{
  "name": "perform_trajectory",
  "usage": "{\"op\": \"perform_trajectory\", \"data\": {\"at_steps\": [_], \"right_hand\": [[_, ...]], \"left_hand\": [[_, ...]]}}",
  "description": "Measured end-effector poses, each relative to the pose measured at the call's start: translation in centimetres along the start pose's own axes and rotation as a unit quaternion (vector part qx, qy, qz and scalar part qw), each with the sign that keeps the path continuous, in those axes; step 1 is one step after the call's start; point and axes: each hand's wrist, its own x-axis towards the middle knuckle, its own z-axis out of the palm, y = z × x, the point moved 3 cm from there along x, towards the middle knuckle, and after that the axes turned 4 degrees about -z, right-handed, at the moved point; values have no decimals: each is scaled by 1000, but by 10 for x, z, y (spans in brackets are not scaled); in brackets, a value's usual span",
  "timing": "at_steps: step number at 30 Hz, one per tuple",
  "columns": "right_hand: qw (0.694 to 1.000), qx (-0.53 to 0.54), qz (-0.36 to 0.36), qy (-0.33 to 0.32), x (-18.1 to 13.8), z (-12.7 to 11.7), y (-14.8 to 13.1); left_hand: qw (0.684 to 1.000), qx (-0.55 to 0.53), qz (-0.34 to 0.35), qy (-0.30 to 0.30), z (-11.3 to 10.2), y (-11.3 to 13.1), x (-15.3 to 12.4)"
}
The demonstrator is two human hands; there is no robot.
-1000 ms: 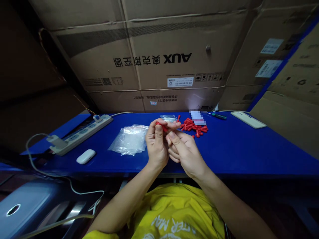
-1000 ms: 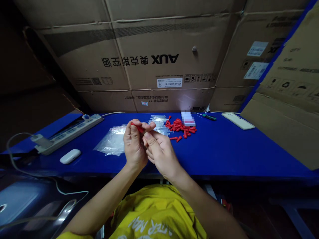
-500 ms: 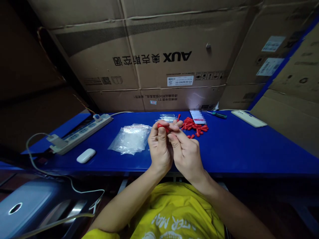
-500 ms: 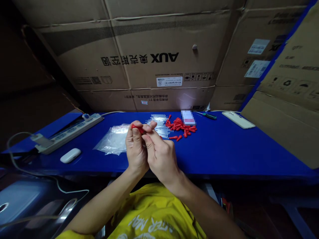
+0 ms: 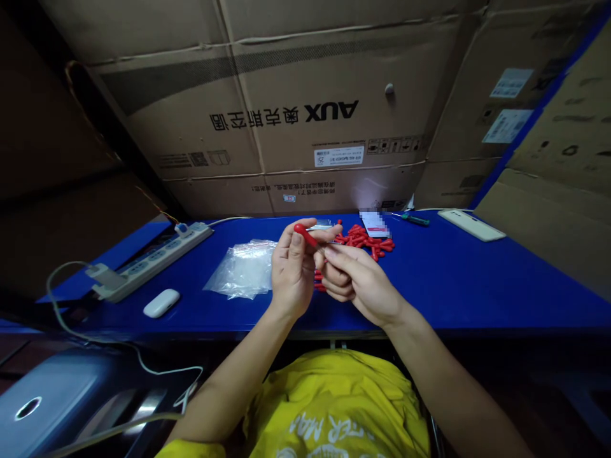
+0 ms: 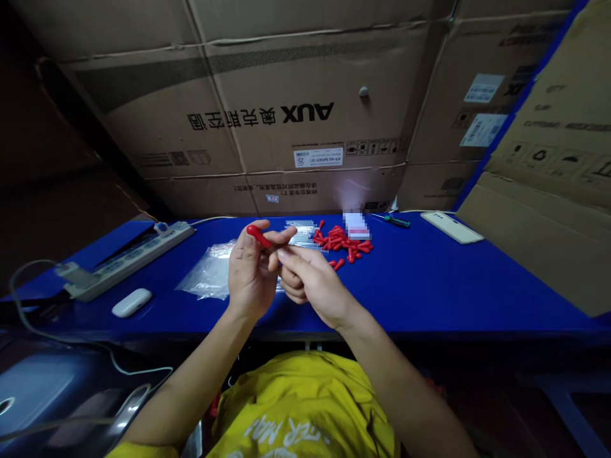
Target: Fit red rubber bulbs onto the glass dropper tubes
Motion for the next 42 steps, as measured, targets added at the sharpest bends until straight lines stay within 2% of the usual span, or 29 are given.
{"op": "perform_trajectory", "data": {"at_steps": [4,9,15,19,22,24,27,28,30,32,34,36,39,42], "right_hand": [[1000,-8,12,-22,0,-1,-4],[997,-59,-44,18,3,-3,-4],[998,-41,-37,16,2,1,-1],[999,-40,-21,7,3,-3,1],[994,-108,-24,8,4,-11,2],[968,-238,-64,38,5,-20,-1],[874,-455,-134,110,8,-36,-6],[848,-492,-150,127,9,-41,-6],[832,-515,-159,135,13,-51,-5],[838,-504,-147,145,16,-61,-3],[848,-495,-139,130,18,-65,-1],[851,-497,-138,100,20,-64,2],[838,-526,-125,77,22,-65,9],[813,-570,-84,88,24,-73,16]], "left_hand": [[1000,-10,-20,16,-2,1,4],[999,-19,-34,4,-2,-2,7],[1000,-3,20,-17,-5,-2,7],[999,-22,27,-39,-8,0,9],[998,9,33,-50,-12,3,14],[997,55,34,-50,-15,6,19],[991,127,37,-29,-23,12,28],[988,147,42,-22,-26,15,31],[979,197,54,-10,-34,19,36],[954,293,54,-33,-41,21,40],[902,418,61,-90,-45,21,43],[850,500,79,-149,-47,18,44],[773,578,73,-249,-45,8,41],[727,621,53,-288,-45,-4,37]]}}
